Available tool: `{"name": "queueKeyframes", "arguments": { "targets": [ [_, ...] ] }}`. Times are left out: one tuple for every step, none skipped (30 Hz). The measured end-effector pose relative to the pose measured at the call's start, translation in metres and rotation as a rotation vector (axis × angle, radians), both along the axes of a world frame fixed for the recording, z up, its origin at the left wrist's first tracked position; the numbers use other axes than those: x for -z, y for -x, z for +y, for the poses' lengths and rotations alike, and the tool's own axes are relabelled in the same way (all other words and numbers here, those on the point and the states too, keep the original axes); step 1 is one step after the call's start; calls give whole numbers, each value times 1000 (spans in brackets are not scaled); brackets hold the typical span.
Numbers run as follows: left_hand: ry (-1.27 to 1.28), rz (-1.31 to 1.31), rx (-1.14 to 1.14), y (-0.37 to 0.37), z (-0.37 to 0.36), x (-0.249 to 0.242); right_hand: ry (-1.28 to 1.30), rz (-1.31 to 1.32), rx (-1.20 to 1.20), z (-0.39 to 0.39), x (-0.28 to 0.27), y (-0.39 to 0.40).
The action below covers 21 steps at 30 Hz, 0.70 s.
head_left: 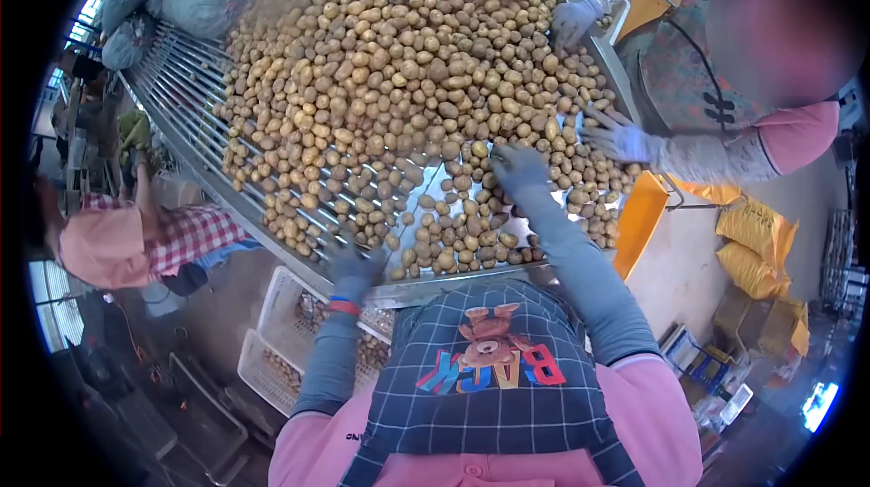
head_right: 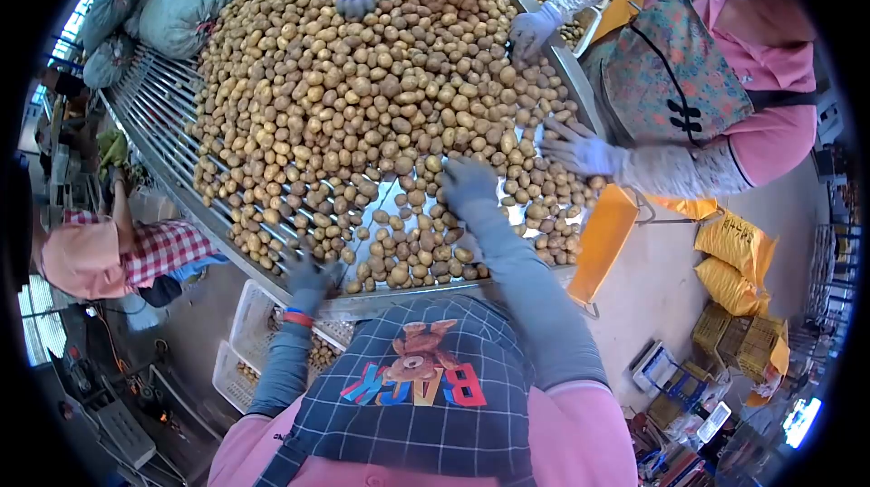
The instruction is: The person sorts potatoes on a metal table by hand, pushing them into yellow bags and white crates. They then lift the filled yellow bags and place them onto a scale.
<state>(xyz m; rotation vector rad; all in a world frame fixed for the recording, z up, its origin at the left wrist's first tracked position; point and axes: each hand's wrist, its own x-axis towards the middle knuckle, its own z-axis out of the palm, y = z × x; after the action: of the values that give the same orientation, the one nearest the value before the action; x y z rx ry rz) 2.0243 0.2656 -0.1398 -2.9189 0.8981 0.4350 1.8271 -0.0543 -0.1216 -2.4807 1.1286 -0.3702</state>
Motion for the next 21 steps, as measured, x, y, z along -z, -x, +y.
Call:
{"name": "queueKeyframes", "arguments": {
  "targets": [
    [-189, 82, -16, 30, -22, -26, -113, -71, -79, 5, -10, -28],
    [18, 151, 35, 47, -22, -12, -170, -75, -156, 9, -11, -51],
    [13, 152, 39, 61, -24, -8, -198, 141, -224, 12, -10, -74],
    [123, 134, 226, 75, -26, -6, -227, 359, -291, 14, -9, -87],
    [236, 118, 414, 82, -24, -2, -232, 361, -285, 14, -8, -88],
    [234, 121, 418, 82, -18, 8, -243, 445, -331, 14, -8, -89],
    [433, 267, 371, 79, -15, 19, -248, 527, -379, 13, -18, -91],
    [631, 413, 314, 76, -11, 30, -301, 577, -394, 8, -29, -84],
    [635, 415, 307, 73, -12, 20, -298, 583, -399, 0, -18, -75],
    [760, 501, 118, 70, -16, 0, -371, 587, -365, -9, 4, -64],
    [877, 583, -75, 66, -15, -10, -447, 590, -330, -16, 17, -52],
    [1008, 689, -170, 59, -10, -3, -449, 594, -334, -16, 17, -37],
    [1007, 690, -175, 55, -10, -9, -350, 535, -381, -9, 14, -18],
    [981, 674, -178, 51, -13, -22, -250, 475, -426, -4, 12, 0],
    [956, 658, -180, 48, -13, -29, -251, 479, -428, -1, 15, 17],
    [873, 613, -132, 46, -12, -26, -215, 452, -422, 3, 19, 31],
    [875, 612, -137, 49, -12, -23, -179, 421, -418, 3, 24, 43],
    [691, 551, 48, 54, -18, -29, -181, 420, -419, 1, 24, 51],
    [504, 485, 230, 60, -27, -39, -247, 403, -252, 0, 23, 58],
    [414, 520, 296, 69, -41, -50, -309, 383, -85, 0, 23, 60],
    [416, 517, 296, 78, -45, -36, -307, 380, -86, 5, 22, 61]
  ]
}}
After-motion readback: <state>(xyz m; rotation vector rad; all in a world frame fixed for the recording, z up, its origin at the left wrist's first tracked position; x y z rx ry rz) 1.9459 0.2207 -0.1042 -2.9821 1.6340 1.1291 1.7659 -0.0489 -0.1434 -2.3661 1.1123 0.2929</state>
